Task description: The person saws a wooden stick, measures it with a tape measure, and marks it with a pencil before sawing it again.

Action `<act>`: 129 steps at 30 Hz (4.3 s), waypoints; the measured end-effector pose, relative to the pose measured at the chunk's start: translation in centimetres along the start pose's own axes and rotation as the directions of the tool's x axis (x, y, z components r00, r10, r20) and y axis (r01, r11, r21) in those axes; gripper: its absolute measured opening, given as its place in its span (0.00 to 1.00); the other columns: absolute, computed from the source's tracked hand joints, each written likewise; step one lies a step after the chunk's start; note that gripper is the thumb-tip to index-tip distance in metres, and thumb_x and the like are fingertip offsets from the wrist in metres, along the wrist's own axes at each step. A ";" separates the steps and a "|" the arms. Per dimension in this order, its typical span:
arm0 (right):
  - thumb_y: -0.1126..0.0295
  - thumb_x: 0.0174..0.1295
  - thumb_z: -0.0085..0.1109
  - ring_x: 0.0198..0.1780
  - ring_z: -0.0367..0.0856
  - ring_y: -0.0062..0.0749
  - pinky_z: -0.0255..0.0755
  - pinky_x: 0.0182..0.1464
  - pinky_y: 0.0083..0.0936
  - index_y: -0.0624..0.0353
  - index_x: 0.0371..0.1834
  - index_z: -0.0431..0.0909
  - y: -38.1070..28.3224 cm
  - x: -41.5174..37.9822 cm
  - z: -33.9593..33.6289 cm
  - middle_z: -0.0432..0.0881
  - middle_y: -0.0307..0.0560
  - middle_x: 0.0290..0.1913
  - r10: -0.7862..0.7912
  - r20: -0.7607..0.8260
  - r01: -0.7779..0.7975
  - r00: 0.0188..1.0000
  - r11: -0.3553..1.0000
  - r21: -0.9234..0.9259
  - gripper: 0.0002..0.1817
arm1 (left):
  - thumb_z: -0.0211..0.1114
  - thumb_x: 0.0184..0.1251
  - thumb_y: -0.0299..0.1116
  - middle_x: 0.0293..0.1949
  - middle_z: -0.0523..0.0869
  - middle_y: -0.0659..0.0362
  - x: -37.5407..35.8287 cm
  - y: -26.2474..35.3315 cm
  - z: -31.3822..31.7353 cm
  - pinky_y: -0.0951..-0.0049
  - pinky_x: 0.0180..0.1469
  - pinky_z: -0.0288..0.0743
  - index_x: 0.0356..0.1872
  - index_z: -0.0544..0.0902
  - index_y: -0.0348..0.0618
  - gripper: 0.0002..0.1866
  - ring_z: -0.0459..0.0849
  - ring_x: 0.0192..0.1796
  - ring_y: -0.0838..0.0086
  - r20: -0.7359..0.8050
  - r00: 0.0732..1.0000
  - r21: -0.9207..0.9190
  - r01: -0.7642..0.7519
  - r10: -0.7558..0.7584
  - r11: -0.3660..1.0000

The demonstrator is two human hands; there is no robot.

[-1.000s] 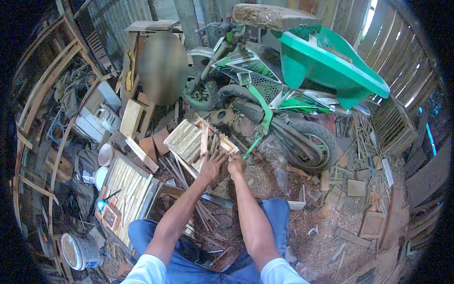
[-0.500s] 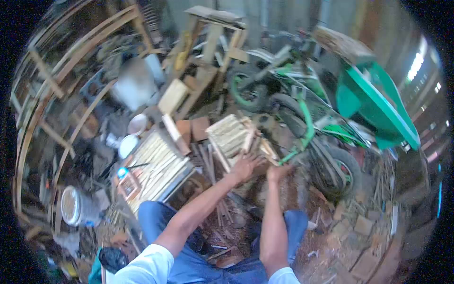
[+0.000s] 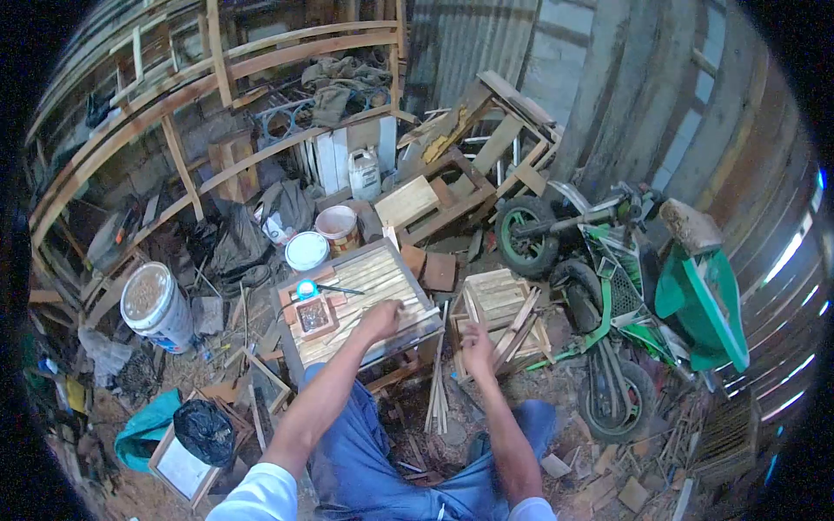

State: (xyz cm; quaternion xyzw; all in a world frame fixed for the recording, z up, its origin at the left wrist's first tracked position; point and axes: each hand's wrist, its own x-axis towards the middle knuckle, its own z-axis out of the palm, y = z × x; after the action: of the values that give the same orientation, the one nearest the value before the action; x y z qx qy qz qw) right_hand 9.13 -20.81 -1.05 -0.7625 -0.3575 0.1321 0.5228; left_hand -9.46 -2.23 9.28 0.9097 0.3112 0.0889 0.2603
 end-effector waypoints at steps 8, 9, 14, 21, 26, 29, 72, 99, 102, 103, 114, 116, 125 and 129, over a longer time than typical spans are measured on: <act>0.81 0.60 0.51 0.33 0.82 0.28 0.77 0.37 0.27 0.59 0.57 0.74 -2.0 4.3 2.3 0.80 0.46 0.42 -0.091 0.280 0.161 0.956 0.958 -0.236 0.20 | 0.57 0.63 0.33 0.42 0.86 0.51 0.4 -6.3 4.7 0.59 0.46 0.81 0.41 0.84 0.44 0.11 0.86 0.45 0.59 0.088 0.995 0.217 -0.066 0.048 0.974; 0.77 0.57 0.53 0.51 0.81 0.49 0.73 0.56 0.34 0.63 0.52 0.77 -5.7 4.0 1.8 0.83 0.59 0.46 -0.021 0.271 0.078 0.962 0.976 -0.202 0.18 | 0.57 0.61 0.32 0.41 0.87 0.50 0.4 -6.6 5.3 0.59 0.46 0.81 0.37 0.85 0.43 0.10 0.86 0.45 0.58 0.027 0.993 0.198 -0.117 0.114 0.973; 0.67 0.63 0.57 0.39 0.84 0.42 0.77 0.47 0.32 0.61 0.56 0.77 -7.6 5.8 2.3 0.84 0.56 0.39 -0.003 0.243 0.145 0.970 0.810 -0.568 0.18 | 0.60 0.56 0.32 0.42 0.86 0.46 1.9 -7.0 7.2 0.57 0.47 0.80 0.34 0.86 0.41 0.09 0.86 0.45 0.54 0.114 0.993 0.111 -0.053 0.040 0.992; 0.69 0.68 0.55 0.36 0.84 0.34 0.81 0.42 0.29 0.65 0.59 0.75 -4.9 9.6 3.9 0.84 0.54 0.37 0.138 0.201 -0.122 0.970 0.988 -0.090 0.18 | 0.59 0.57 0.31 0.38 0.85 0.42 1.2 -4.6 2.4 0.56 0.45 0.78 0.41 0.81 0.37 0.12 0.84 0.42 0.48 -0.012 0.994 -0.081 -0.107 0.107 0.991; 0.72 0.69 0.55 0.37 0.82 0.26 0.81 0.36 0.23 0.66 0.62 0.72 -12.4 8.8 5.0 0.82 0.49 0.43 0.021 0.232 -0.145 0.972 0.835 0.530 0.19 | 0.58 0.57 0.27 0.37 0.85 0.42 -0.4 -4.2 -0.8 0.57 0.42 0.75 0.46 0.78 0.37 0.14 0.83 0.40 0.48 -0.019 0.998 -0.236 -0.066 0.063 0.969; 0.71 0.68 0.56 0.42 0.82 0.27 0.82 0.40 0.24 0.66 0.62 0.73 -14.6 9.0 5.3 0.82 0.49 0.46 -0.049 0.343 -0.196 0.938 0.741 0.642 0.20 | 0.55 0.61 0.25 0.42 0.84 0.44 -1.9 -4.1 -2.1 0.63 0.46 0.74 0.50 0.76 0.39 0.15 0.82 0.45 0.56 -0.011 1.000 -0.347 0.004 -0.008 0.938; 0.80 0.54 0.66 0.38 0.83 0.32 0.76 0.41 0.26 0.63 0.37 0.85 -28.2 0.5 11.3 0.85 0.48 0.35 -0.641 0.349 0.343 0.684 0.705 0.621 0.07 | 0.70 0.61 0.28 0.39 0.84 0.60 -12.5 -5.5 -11.4 0.74 0.48 0.71 0.39 0.85 0.38 0.07 0.79 0.43 0.76 -0.488 0.865 -0.806 -0.397 -0.114 0.440; 0.77 0.56 0.66 0.39 0.83 0.34 0.75 0.44 0.27 0.63 0.39 0.85 -28.6 -0.1 10.2 0.86 0.48 0.38 -0.679 0.382 0.406 0.627 0.704 0.583 0.08 | 0.73 0.57 0.27 0.39 0.85 0.60 -13.6 -5.6 -11.4 0.77 0.43 0.75 0.37 0.85 0.39 0.08 0.81 0.42 0.77 -0.491 0.867 -0.782 -0.398 -0.080 0.480; 0.76 0.59 0.65 0.39 0.83 0.32 0.75 0.42 0.25 0.64 0.41 0.84 -28.5 -0.4 10.8 0.86 0.48 0.39 -0.580 0.381 0.311 0.720 0.761 0.570 0.08 | 0.72 0.57 0.27 0.38 0.85 0.60 -13.3 -5.0 -11.4 0.75 0.43 0.75 0.37 0.85 0.38 0.08 0.82 0.41 0.76 -0.440 0.865 -0.836 -0.296 -0.242 0.461; 0.76 0.59 0.64 0.39 0.83 0.30 0.75 0.41 0.25 0.64 0.41 0.84 -28.1 -0.1 11.4 0.86 0.47 0.40 -0.560 0.360 0.310 0.746 0.770 0.557 0.08 | 0.72 0.58 0.27 0.38 0.85 0.60 -13.2 -4.8 -11.6 0.75 0.43 0.75 0.37 0.85 0.38 0.08 0.82 0.40 0.76 -0.474 0.853 -0.753 -0.265 -0.217 0.602; 0.73 0.58 0.65 0.39 0.86 0.36 0.77 0.43 0.29 0.59 0.44 0.84 -23.8 6.3 21.9 0.87 0.50 0.39 -0.419 0.552 0.328 0.721 0.908 0.260 0.11 | 0.67 0.62 0.28 0.34 0.86 0.57 -10.4 -12.6 -13.5 0.74 0.40 0.76 0.42 0.82 0.34 0.10 0.83 0.36 0.78 -0.573 0.698 -0.632 -0.044 -0.429 0.773; 0.73 0.57 0.64 0.40 0.86 0.41 0.77 0.44 0.31 0.58 0.43 0.84 -22.3 7.7 24.3 0.87 0.52 0.40 -0.387 0.612 0.395 0.689 0.909 0.131 0.11 | 0.67 0.62 0.28 0.34 0.86 0.57 -9.8 -14.4 -12.9 0.75 0.40 0.76 0.43 0.82 0.35 0.11 0.83 0.37 0.78 -0.571 0.681 -0.659 -0.048 -0.458 0.750; 0.69 0.55 0.62 0.50 0.81 0.54 0.75 0.50 0.43 0.55 0.50 0.81 -19.9 10.7 34.4 0.83 0.59 0.45 -0.213 0.760 0.594 0.614 0.759 -0.267 0.17 | 0.69 0.61 0.32 0.32 0.83 0.62 -8.2 -15.3 -14.2 0.77 0.40 0.72 0.44 0.81 0.37 0.14 0.78 0.35 0.81 -0.525 0.693 -0.678 0.011 -0.495 0.735; 0.67 0.54 0.65 0.51 0.81 0.56 0.75 0.51 0.44 0.55 0.53 0.79 -20.3 10.9 34.6 0.83 0.60 0.46 -0.276 0.832 0.701 0.481 0.691 -0.175 0.21 | 0.68 0.63 0.32 0.33 0.84 0.61 -8.3 -14.9 -14.4 0.77 0.40 0.73 0.43 0.81 0.36 0.12 0.79 0.35 0.81 -0.444 0.740 -0.741 0.016 -0.506 0.672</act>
State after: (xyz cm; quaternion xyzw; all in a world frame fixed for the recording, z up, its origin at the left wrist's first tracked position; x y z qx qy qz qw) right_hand -11.37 14.99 4.45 -0.5994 -0.7706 0.1768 0.1251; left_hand -28.48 8.71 13.65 0.6024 0.4565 0.4502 0.4754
